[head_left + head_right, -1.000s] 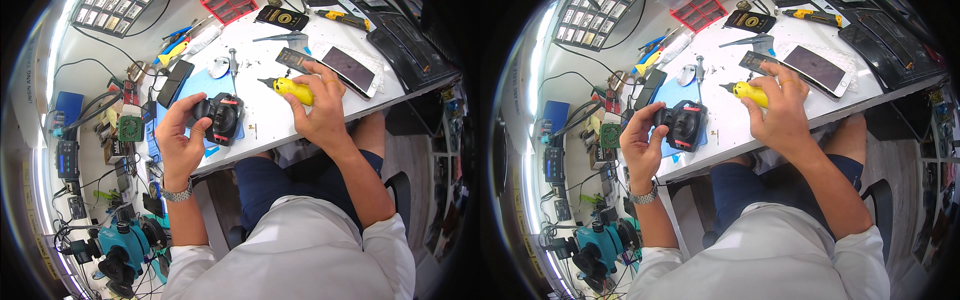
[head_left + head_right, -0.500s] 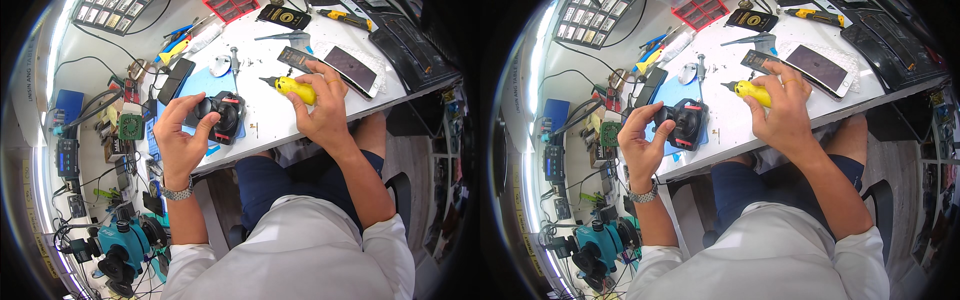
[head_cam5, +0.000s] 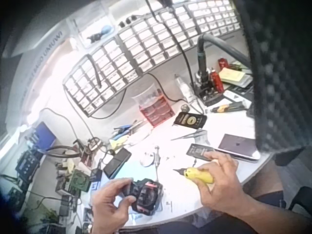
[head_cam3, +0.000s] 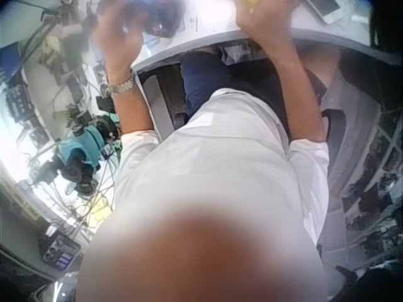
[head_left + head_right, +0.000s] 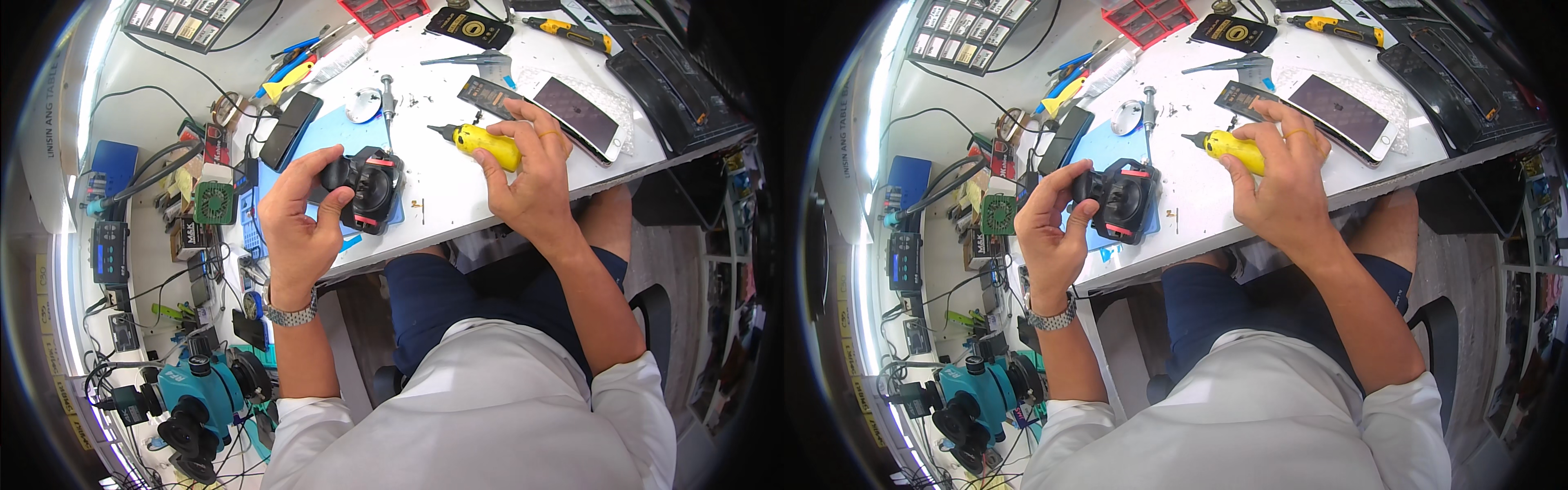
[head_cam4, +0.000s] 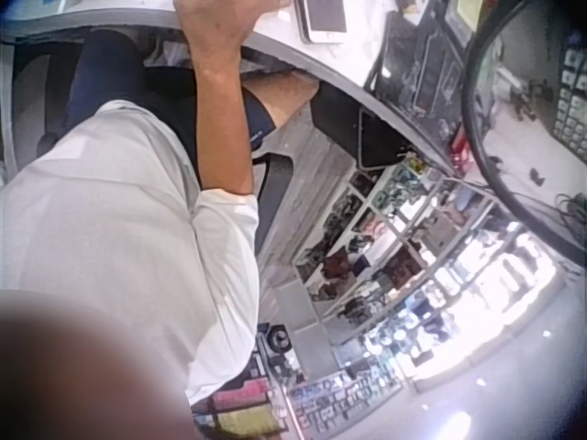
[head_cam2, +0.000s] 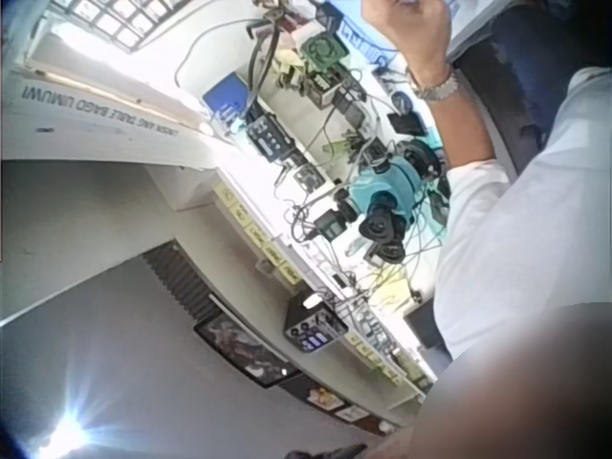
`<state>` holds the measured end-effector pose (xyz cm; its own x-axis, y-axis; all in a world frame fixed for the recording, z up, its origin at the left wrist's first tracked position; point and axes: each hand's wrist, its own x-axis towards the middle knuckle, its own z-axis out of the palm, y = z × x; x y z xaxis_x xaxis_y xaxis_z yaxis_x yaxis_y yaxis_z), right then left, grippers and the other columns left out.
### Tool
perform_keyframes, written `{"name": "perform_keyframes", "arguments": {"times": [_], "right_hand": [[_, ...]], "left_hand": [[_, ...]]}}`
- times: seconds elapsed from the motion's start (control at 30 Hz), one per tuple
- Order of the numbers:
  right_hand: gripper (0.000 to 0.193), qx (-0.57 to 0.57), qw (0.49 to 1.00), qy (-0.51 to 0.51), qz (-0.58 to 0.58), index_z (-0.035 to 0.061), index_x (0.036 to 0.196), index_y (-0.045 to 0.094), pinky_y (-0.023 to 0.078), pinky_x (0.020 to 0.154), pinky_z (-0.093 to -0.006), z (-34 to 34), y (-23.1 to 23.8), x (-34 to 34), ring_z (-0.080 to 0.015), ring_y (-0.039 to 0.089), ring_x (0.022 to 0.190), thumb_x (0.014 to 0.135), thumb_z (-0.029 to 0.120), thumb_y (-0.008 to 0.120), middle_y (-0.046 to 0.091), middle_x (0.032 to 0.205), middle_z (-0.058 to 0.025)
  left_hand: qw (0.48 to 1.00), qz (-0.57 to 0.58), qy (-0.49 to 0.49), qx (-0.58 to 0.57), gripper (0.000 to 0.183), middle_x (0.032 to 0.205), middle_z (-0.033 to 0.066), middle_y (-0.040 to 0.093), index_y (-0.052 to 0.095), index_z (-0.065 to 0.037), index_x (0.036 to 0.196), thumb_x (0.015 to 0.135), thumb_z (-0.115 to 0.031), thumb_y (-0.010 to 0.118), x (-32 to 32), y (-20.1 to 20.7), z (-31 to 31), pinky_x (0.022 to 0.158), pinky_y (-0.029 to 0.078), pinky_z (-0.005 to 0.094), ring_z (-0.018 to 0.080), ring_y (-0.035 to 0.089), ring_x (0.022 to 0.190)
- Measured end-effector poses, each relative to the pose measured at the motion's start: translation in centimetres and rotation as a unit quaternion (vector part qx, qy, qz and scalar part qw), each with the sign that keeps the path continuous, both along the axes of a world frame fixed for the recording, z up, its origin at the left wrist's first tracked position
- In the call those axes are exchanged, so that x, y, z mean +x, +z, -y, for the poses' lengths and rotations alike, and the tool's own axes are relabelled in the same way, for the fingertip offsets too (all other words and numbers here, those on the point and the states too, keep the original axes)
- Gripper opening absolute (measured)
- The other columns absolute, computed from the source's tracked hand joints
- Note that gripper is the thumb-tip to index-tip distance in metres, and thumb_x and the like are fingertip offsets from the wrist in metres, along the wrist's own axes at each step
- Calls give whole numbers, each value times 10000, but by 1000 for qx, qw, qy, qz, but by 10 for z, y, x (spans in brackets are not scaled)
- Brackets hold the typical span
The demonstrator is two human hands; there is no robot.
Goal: The person assembles a small black electronic device using a yellow electric screwdriver. They repeatedly tighten and loosen screws on the device while seated at a cluttered electronics workbench.
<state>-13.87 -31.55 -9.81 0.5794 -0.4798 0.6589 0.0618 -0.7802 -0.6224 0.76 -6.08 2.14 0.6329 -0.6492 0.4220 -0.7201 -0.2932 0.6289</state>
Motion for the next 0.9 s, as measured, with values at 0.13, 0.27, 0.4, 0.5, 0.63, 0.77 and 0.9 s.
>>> {"name": "perform_keyframes", "arguments": {"times": [0.13, 0.27, 0.4, 0.5, 0.63, 0.77, 0.9], "right_hand": [[350, -8, 1000, -4, -1, 65, 1241, 762, 347, 1198, -557, 1, 0, 0, -398, 584, 1434, 920, 106, 896, 656, 1519, -220], [351, -3, 1000, -2, 0, 66, 1242, 763, 344, 1195, -558, 1, -1, -1, -400, 582, 1433, 921, 108, 896, 655, 1520, -217], [351, -1, 1000, -2, -2, 67, 1241, 763, 342, 1193, -555, 1, -1, -1, -400, 581, 1433, 919, 108, 897, 656, 1519, -215], [351, -1, 1000, -1, 0, 68, 1240, 763, 341, 1192, -554, 1, -1, 0, -399, 582, 1434, 919, 106, 897, 657, 1518, -216], [346, 0, 1000, 1, 3, 66, 1238, 762, 340, 1192, -555, 1, -1, 0, -398, 588, 1434, 922, 106, 896, 659, 1515, -219], [340, -1, 1000, 0, 1, 67, 1237, 760, 339, 1193, -557, 1, 0, 0, -399, 590, 1434, 926, 105, 892, 661, 1513, -221], [336, -1, 1000, -2, 1, 69, 1239, 759, 339, 1192, -558, 0, 0, 0, -398, 588, 1433, 931, 107, 888, 661, 1514, -220]], "left_hand": [[998, 55, 17, -10, 444, 1167, 155, 827, 816, 28, 1299, 912, -111, 983, -1, -1, 3, 933, 631, 355, 240, 799, 1020], [993, 107, 39, 34, 461, 1066, 127, 810, 833, 22, 1269, 898, -186, 1014, 3, 2, 2, 853, 605, 336, 208, 752, 929], [993, 111, 40, 28, 425, 1038, 119, 810, 847, 9, 1242, 892, -171, 1009, 2, 0, 3, 836, 589, 332, 198, 735, 911], [992, 119, 30, 33, 420, 1066, 120, 818, 847, 2, 1250, 887, -143, 1001, 2, 2, 3, 842, 588, 332, 201, 731, 903], [994, 103, 27, 29, 410, 1116, 132, 836, 844, 8, 1251, 886, -105, 991, 1, 2, 2, 884, 601, 334, 213, 761, 947], [997, 70, 21, 18, 400, 1167, 146, 849, 838, 12, 1256, 887, -60, 974, 1, 0, 1, 932, 613, 335, 227, 797, 1017], [999, 44, 12, 4, 390, 1197, 152, 855, 833, 12, 1262, 890, -8, 949, 1, 0, 1, 956, 622, 338, 230, 812, 1052]]}}
